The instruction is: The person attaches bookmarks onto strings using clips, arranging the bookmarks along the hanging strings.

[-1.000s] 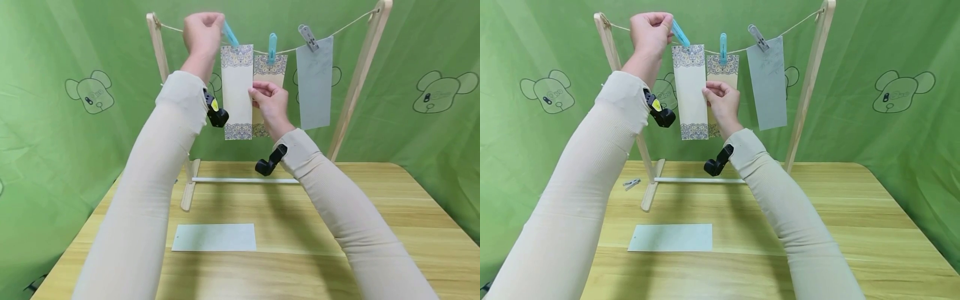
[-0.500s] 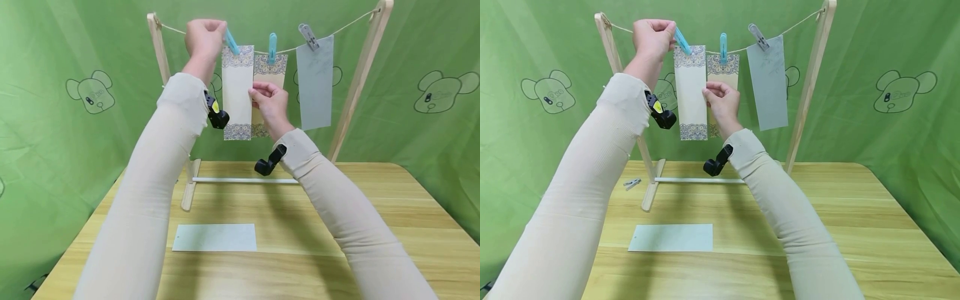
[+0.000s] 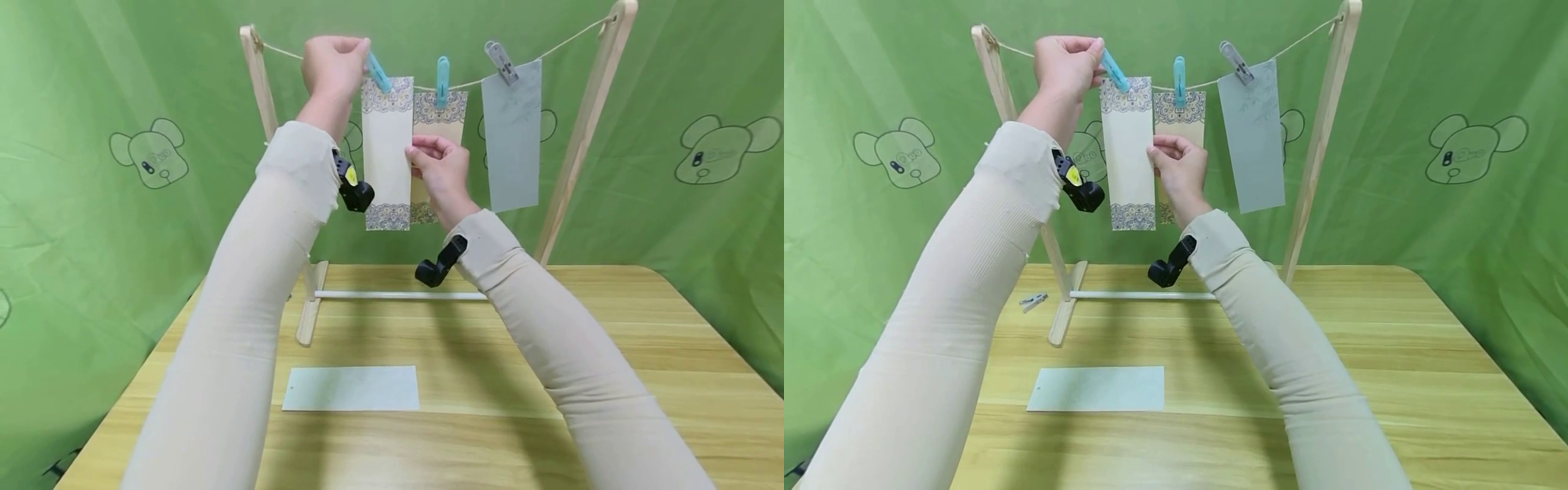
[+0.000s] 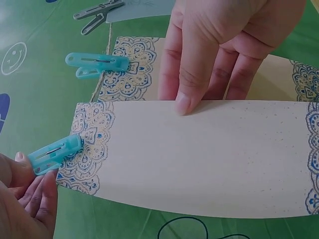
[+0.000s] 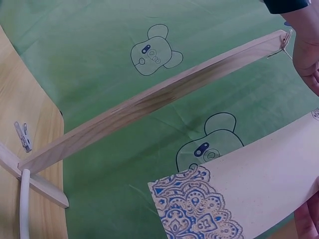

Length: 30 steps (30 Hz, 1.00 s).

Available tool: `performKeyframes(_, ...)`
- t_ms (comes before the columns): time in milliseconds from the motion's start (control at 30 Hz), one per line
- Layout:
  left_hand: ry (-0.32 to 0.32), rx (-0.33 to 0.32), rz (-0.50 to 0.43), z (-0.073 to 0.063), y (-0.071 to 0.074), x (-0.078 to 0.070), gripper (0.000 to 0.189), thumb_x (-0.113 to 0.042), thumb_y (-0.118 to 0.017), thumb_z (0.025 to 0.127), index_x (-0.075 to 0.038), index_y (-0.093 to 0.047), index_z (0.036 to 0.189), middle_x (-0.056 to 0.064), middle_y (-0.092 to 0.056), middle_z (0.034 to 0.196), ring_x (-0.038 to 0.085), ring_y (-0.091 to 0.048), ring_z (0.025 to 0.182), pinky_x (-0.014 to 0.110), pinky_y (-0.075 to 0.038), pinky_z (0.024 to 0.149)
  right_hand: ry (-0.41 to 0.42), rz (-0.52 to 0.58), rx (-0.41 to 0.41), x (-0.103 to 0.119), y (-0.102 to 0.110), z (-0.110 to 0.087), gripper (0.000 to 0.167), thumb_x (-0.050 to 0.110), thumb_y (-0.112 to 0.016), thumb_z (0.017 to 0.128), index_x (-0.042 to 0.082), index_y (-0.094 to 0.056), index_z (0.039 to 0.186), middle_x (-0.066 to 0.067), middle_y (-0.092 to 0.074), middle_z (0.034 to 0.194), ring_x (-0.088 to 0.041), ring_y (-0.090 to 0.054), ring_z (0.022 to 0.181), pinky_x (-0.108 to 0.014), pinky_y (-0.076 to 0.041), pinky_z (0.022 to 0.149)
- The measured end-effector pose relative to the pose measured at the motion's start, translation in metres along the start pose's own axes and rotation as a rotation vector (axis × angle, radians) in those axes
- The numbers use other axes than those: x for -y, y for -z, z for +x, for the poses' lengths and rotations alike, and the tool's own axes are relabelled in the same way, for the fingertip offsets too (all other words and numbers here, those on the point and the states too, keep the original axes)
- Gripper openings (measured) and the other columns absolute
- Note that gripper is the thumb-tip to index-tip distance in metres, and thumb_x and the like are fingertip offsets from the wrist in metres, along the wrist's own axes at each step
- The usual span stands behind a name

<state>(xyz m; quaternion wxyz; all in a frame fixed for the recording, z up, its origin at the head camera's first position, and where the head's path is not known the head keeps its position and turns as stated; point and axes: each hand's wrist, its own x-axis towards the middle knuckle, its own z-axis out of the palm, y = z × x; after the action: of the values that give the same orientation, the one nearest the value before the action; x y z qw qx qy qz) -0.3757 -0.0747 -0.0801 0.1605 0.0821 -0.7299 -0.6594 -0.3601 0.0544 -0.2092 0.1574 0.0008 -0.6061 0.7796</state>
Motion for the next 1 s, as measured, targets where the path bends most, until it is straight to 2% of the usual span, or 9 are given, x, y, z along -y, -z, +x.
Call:
performKeyframes(333,0.013,0.012,-0.023,-0.001,0.002,0.001,0.015,-0.026,-0.069,0.086,-0.02,-0.071,0.099,-0.008,-0.067,0.097,0.005,-0.062,0.086,0.01,-0.05,0.07,-0.016,-0.001,-0.001,0.0,-0.001,0.001,0.02,-0.003,-0.071,0.08,0.007,-0.069,0.097,-0.002,-0.068,0.084,-0.012,-0.062,0.071,-0.021,-0.055,0.066)
performKeyframes(567,0.001,0.04,-0.03,-0.003,0.006,0.004,0.02,-0.03,-0.071,0.084,-0.021,-0.071,0.102,-0.007,-0.068,0.099,0.007,-0.063,0.09,0.013,-0.05,0.074,-0.029,-0.006,-0.001,-0.001,0.001,0.002,0.021,-0.002,-0.071,0.08,0.007,-0.069,0.099,-0.002,-0.069,0.086,-0.012,-0.063,0.073,-0.023,-0.056,0.07)
performKeyframes(767,-0.065,0.075,-0.059,-0.004,0.013,0.008,0.024,-0.027,-0.072,0.083,-0.018,-0.07,0.105,-0.007,-0.066,0.107,0.007,-0.062,0.093,0.012,-0.05,0.076,-0.032,-0.024,0.017,-0.001,0.002,0.002,0.021,-0.001,-0.07,0.081,0.007,-0.068,0.101,-0.003,-0.069,0.09,-0.013,-0.064,0.078,-0.026,-0.056,0.078)
performKeyframes(1000,-0.146,0.117,-0.127,-0.008,0.028,0.019,0.031,-0.021,-0.072,0.084,-0.014,-0.067,0.113,-0.004,-0.065,0.114,0.007,-0.061,0.093,0.012,-0.052,0.077,-0.022,-0.032,0.044,-0.005,0.004,0.002,0.02,0.0,-0.07,0.082,0.004,-0.068,0.101,-0.005,-0.07,0.091,-0.014,-0.065,0.083,-0.025,-0.055,0.081)
